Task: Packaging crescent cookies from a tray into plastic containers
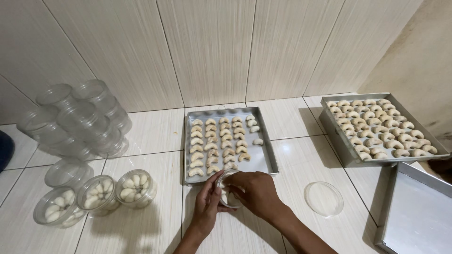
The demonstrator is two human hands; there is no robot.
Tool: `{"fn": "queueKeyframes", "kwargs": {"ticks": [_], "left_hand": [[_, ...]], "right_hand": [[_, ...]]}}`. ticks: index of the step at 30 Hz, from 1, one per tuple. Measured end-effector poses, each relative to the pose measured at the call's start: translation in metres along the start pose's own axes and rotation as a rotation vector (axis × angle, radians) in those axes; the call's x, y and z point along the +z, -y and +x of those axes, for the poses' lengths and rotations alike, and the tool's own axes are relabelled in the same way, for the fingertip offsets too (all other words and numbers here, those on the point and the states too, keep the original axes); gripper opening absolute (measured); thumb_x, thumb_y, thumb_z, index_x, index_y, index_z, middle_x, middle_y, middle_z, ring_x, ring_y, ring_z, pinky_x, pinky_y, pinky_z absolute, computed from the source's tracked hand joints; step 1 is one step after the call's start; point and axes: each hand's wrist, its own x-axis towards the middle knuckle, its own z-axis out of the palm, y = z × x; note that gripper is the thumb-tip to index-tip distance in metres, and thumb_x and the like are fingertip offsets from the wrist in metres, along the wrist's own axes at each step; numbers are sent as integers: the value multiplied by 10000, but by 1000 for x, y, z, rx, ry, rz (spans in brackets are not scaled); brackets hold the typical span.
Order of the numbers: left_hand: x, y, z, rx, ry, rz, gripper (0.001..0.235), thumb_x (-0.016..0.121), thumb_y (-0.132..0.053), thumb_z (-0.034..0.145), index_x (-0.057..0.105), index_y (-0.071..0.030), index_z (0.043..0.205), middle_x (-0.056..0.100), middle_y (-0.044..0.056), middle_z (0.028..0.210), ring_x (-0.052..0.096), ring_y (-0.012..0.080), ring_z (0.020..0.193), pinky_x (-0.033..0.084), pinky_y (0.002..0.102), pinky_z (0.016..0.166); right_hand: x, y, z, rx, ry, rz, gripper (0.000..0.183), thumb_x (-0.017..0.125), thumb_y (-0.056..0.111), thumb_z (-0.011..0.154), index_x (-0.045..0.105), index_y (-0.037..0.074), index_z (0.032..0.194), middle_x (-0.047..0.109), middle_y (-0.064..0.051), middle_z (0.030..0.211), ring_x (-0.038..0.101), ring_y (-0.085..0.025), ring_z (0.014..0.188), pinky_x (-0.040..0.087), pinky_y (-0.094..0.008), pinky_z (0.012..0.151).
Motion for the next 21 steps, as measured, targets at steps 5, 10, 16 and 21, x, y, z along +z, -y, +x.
{"fn": "queueKeyframes", "kwargs": {"ticks": [5, 10, 16, 21], "left_hand": [[-1, 2, 1, 34, 12, -32, 586, 499, -338, 974, 446, -109, 1512, 563, 192, 1491, 768, 285, 1008, 732, 311, 647], [0, -2, -1, 18, 18, -49, 617, 490, -386, 967, 444, -99, 1512, 560, 192, 1488, 770, 284, 972, 727, 319, 645], [-1, -2, 0, 2, 33, -118, 577, 468, -320, 988, 428, -96, 1518, 520, 179, 1531, 737, 323, 1081, 728, 355, 684], [-2, 4, 3, 12, 31, -122, 608, 466, -369, 982, 417, -106, 1527, 483, 201, 1549, 755, 322, 1036, 729, 348, 668]], "right_hand": [[3, 0, -1, 10, 13, -16, 178, 787, 135, 780, 809, 146, 956, 814, 5, 823, 708, -176, 565, 527, -306, 541], [2, 2, -1, -39, -2, -33, 164, 785, 140, 793, 803, 150, 956, 816, 21, 850, 729, -167, 611, 543, -303, 568], [-2, 1, -1, -51, -11, 67, 237, 762, 44, 778, 763, 100, 1009, 801, -23, 924, 722, -190, 621, 547, -303, 547], [0, 2, -1, -65, 4, 13, 234, 741, 49, 772, 775, 103, 997, 801, -27, 873, 708, -193, 594, 530, -312, 529]]}}
